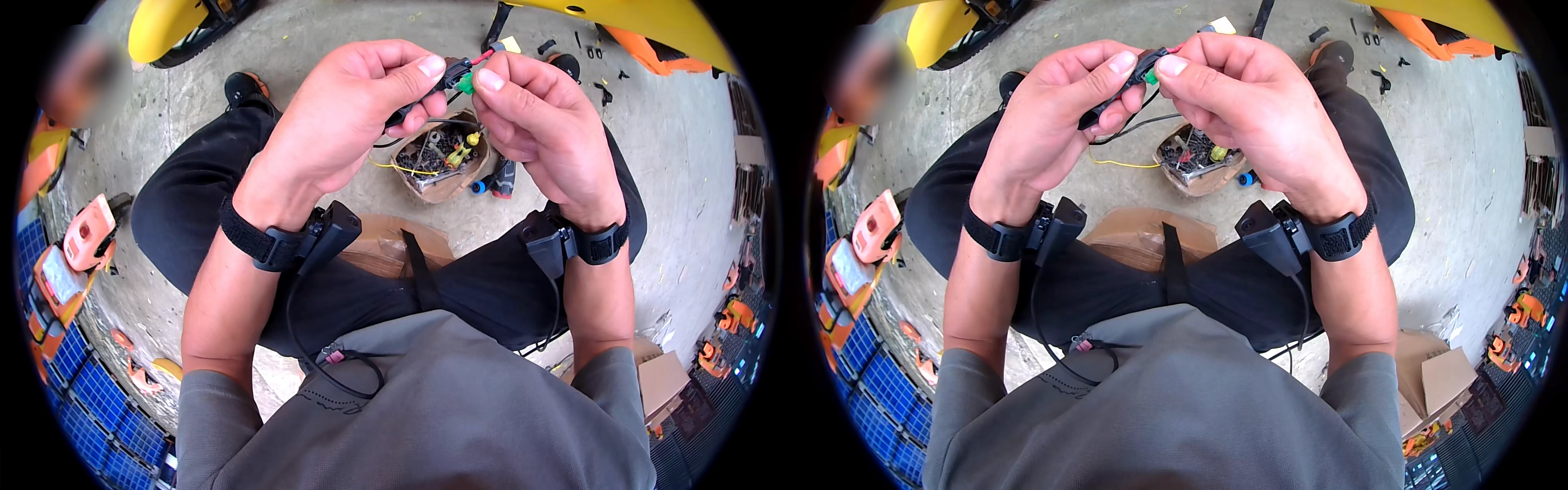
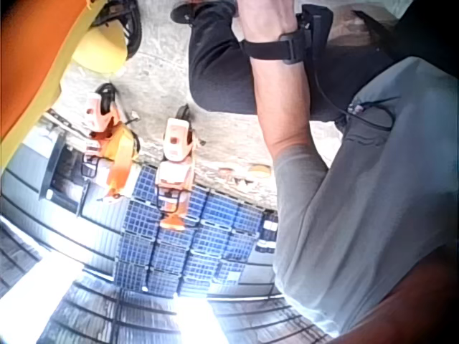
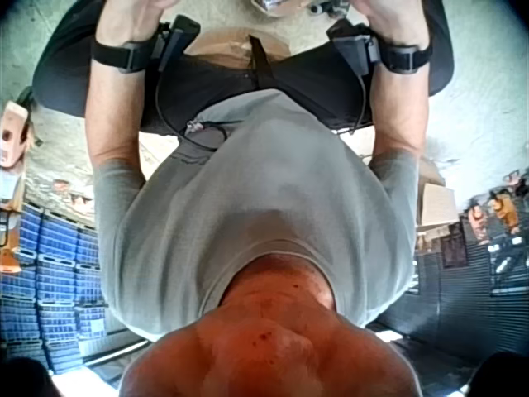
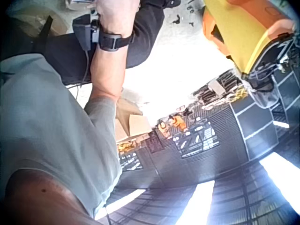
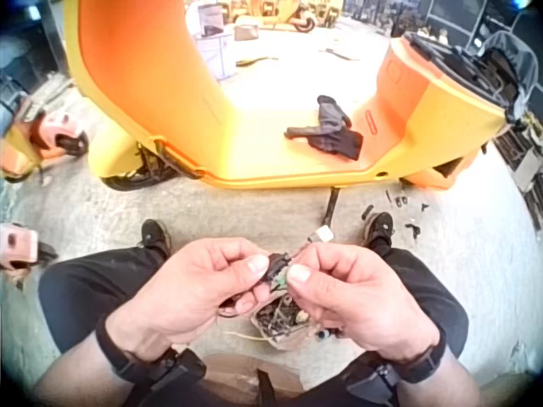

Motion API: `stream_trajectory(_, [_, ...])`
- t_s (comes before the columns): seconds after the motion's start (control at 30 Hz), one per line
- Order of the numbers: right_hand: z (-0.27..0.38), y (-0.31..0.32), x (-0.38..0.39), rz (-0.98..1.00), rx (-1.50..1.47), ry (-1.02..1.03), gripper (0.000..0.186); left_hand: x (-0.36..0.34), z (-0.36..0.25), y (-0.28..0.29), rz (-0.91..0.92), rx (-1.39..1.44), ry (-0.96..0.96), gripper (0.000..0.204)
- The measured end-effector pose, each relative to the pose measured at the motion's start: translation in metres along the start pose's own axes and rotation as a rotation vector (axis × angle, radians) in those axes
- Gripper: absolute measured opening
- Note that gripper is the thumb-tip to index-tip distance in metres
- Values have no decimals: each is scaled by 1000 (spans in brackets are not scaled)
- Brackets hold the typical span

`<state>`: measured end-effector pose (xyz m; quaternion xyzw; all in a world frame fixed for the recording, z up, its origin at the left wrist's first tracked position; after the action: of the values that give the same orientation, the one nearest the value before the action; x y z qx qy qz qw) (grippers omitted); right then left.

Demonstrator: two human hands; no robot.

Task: The person joins wires together by hand, checking several wire connections and a fuse holder while sitting near the base of a yellow vehicle.

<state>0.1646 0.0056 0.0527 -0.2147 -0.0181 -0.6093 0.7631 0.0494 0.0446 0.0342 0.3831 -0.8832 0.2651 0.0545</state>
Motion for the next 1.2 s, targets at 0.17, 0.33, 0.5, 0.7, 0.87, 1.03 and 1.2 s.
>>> stream_trajectory(0.17, [-3,1,0,34,-31,-29,20,0,1,1,0,-17,-15,20])
stream_trajectory(0.33, [-3,3,0,-41,21,-18,20,-1,1,3,-21,-68,-36,20])
stream_trajectory(0.5, [-5,3,1,-55,38,-39,19,0,-2,3,-50,-90,-63,18])
stream_trajectory(0.7, [-6,4,2,-43,10,-41,18,2,-6,3,-95,-137,-78,19])
stream_trajectory(0.87, [-6,5,3,18,-67,-76,14,4,-7,0,-79,-149,-77,19])
stream_trajectory(1.03, [-6,4,1,28,-70,-61,12,4,-8,0,-62,-149,-83,20])
stream_trajectory(1.2, [-7,6,2,22,-29,-84,12,5,-9,-1,-70,-155,-75,20])
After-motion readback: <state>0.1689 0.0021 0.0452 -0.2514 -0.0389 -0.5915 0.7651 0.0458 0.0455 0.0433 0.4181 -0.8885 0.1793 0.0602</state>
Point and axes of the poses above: each hand's wrist, its own x-axis away from the middle knuckle, its own y-axis out of the back of the hand, z = x × y, the point moved 9 cm from there along -x, towards the middle knuckle, and after that the axes turned 1 degree about z, right-handed, at the moved point
